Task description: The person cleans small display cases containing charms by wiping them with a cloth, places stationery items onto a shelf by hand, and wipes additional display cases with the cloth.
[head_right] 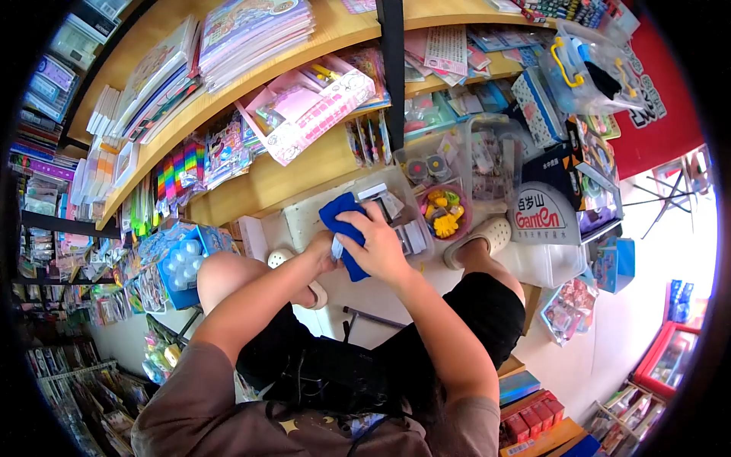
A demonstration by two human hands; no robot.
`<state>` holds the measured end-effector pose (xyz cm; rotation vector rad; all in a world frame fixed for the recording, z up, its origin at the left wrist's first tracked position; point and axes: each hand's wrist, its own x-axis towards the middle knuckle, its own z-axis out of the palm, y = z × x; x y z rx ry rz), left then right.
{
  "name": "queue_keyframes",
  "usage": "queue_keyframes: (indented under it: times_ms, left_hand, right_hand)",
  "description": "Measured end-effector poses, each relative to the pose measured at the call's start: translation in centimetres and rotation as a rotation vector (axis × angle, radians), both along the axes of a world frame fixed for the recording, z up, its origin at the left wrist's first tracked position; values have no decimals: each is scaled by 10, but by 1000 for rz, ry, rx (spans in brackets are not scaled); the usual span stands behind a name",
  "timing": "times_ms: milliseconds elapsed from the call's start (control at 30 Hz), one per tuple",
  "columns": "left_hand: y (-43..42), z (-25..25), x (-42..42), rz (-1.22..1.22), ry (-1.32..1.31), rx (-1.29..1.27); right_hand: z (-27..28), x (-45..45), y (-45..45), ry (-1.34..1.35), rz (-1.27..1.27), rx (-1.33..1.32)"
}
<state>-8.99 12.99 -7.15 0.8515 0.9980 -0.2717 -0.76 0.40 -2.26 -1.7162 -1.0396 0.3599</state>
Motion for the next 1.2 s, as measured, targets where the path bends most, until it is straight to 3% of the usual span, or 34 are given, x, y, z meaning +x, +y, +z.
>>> queue_keyframes:
  times_ms: [133,267,300,367,533,633,667,867,1133,1200]
  left_hand:
    - [-9,3,-1,140,-76,-126]
    - [3,-40,0,102,-159,-232]
    - [-2,-31,6,175,-15,-60]
    - [-5,0,11,63,12,-12]
    - [0,2,1,13,-179,-180]
    - [9,7,-3,41,-102,-257]
    - [11,7,-8,-63,-155,-219]
    - [7,6,-14,-102,-159,127]
    - [8,-5,-12,30,19,129]
    - [9,-1,-14,123,-76,138]
  right_hand:
    - [6,-8,-2,-80,24,-14]
    - [5,-4,-2,-67,-141,-44]
    - [5,2,-1,-57,-199,6]
    - [-2,14,-4,-24,-283,13]
    - [-8,29,-14,108,-285,5]
    - [-13,32,-16,196,-335,29]
    - [-14,33,-16,228,-325,26]
    - [-3,14,-8,110,-185,-23]
    - [1,0,-4,-324,-148,-115]
    - [8,-12,-6,-272,-22,-94]
